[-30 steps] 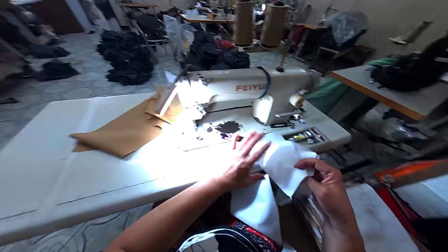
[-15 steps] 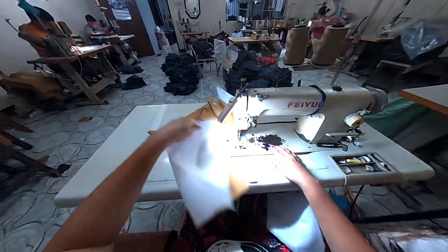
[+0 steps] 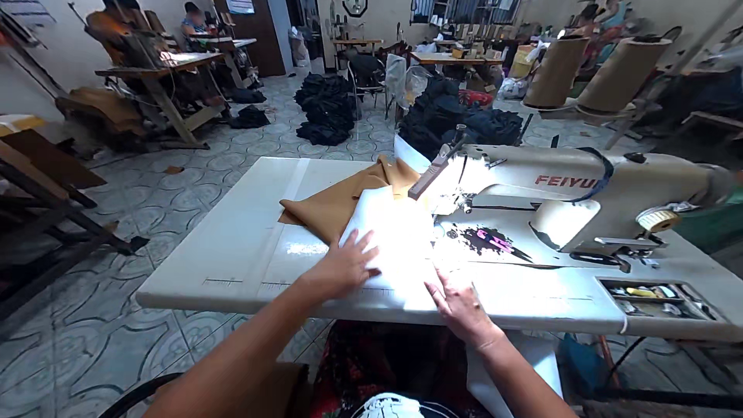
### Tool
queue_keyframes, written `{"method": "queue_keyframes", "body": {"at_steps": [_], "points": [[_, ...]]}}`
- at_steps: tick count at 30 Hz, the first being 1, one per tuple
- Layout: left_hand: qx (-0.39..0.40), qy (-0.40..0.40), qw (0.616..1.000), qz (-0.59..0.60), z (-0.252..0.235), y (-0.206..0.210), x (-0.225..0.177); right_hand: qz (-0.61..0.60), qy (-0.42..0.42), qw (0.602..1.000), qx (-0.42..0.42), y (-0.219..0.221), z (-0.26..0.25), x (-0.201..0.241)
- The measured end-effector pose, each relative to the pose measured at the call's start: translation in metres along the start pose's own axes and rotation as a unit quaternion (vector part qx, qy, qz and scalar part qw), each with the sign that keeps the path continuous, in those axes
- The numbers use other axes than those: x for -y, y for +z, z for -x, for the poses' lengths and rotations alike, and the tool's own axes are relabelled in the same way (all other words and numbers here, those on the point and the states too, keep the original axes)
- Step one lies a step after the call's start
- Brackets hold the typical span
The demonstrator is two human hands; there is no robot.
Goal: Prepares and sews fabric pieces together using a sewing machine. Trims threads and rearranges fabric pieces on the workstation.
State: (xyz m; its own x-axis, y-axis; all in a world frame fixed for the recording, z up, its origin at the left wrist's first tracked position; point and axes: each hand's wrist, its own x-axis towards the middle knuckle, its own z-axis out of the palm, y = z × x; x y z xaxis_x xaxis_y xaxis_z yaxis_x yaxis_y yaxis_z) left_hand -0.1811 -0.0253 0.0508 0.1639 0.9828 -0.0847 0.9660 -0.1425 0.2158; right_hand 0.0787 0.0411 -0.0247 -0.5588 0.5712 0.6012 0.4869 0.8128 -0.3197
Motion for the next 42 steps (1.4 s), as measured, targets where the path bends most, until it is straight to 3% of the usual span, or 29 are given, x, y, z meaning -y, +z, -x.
{"method": "queue_keyframes", "body": {"at_steps": [2, 3, 5, 8, 10, 12, 14, 15, 19, 21, 23, 25, 28, 31, 33, 35, 37, 40, 42], "points": [[0.076, -0.014, 0.997, 0.019, 0.012, 0.013, -0.006, -0.062, -0.011, 0.996, 0.065, 0.004, -0.001, 0.014], [0.077, -0.013, 0.997, 0.026, 0.020, 0.015, -0.010, -0.080, -0.015, 0.990, 0.112, 0.006, -0.002, 0.018], [0.031, -0.004, 0.999, 0.034, 0.038, 0.015, -0.015, -0.095, -0.019, 0.978, 0.182, 0.011, -0.005, 0.025], [-0.110, 0.032, 0.993, 0.039, 0.048, 0.020, -0.012, -0.121, 0.002, 0.971, 0.206, 0.012, -0.011, 0.039], [-0.164, 0.064, 0.982, 0.074, 0.036, 0.028, -0.004, -0.142, 0.017, 0.979, 0.145, 0.012, -0.011, 0.044], [-0.133, 0.058, 0.981, 0.127, 0.016, 0.023, 0.005, -0.146, -0.002, 0.989, 0.003, 0.019, -0.010, 0.042], [-0.098, 0.010, 0.982, 0.160, -0.010, 0.000, 0.021, -0.131, -0.011, 0.988, -0.084, 0.020, -0.011, 0.039], [-0.129, -0.011, 0.979, 0.155, -0.025, -0.015, 0.032, -0.118, -0.006, 0.988, -0.099, 0.019, -0.011, 0.039], [-0.282, -0.165, 0.941, 0.094, -0.057, -0.119, 0.053, -0.093, 0.011, 0.995, -0.044, 0.017, -0.002, 0.039], [-0.370, -0.173, 0.910, 0.068, -0.054, -0.161, 0.046, -0.071, 0.025, 0.997, -0.008, 0.020, 0.003, 0.036], [-0.452, -0.113, 0.884, 0.032, -0.042, -0.175, 0.030, -0.050, 0.044, 0.998, 0.020, 0.023, 0.007, 0.032], [-0.493, -0.014, 0.869, -0.030, -0.030, -0.158, 0.017, -0.044, 0.059, 0.996, 0.041, 0.022, 0.009, 0.028], [-0.451, 0.070, 0.885, -0.095, -0.017, -0.092, 0.011, -0.022, 0.062, 0.996, 0.060, 0.016, 0.007, 0.019], [-0.349, 0.071, 0.932, -0.067, -0.013, -0.017, 0.026, 0.066, 0.079, 0.990, 0.095, 0.006, 0.000, 0.000], [-0.285, 0.060, 0.956, -0.035, -0.003, 0.021, 0.033, 0.092, 0.175, 0.964, 0.180, -0.013, -0.013, -0.011], [-0.240, 0.061, 0.969, 0.009, 0.011, 0.043, 0.034, 0.105, 0.239, 0.947, 0.190, -0.025, -0.031, -0.035], [-0.256, 0.088, 0.962, 0.039, 0.034, 0.061, 0.027, 0.130, 0.266, 0.942, 0.158, -0.029, -0.045, -0.070], [-0.356, 0.152, 0.920, 0.065, 0.080, 0.085, 0.004, 0.139, 0.282, 0.935, 0.166, -0.041, -0.041, -0.113], [-0.391, 0.145, 0.905, 0.081, 0.110, 0.108, 0.000, 0.152, 0.269, 0.936, 0.167, -0.048, -0.032, -0.126]]}}
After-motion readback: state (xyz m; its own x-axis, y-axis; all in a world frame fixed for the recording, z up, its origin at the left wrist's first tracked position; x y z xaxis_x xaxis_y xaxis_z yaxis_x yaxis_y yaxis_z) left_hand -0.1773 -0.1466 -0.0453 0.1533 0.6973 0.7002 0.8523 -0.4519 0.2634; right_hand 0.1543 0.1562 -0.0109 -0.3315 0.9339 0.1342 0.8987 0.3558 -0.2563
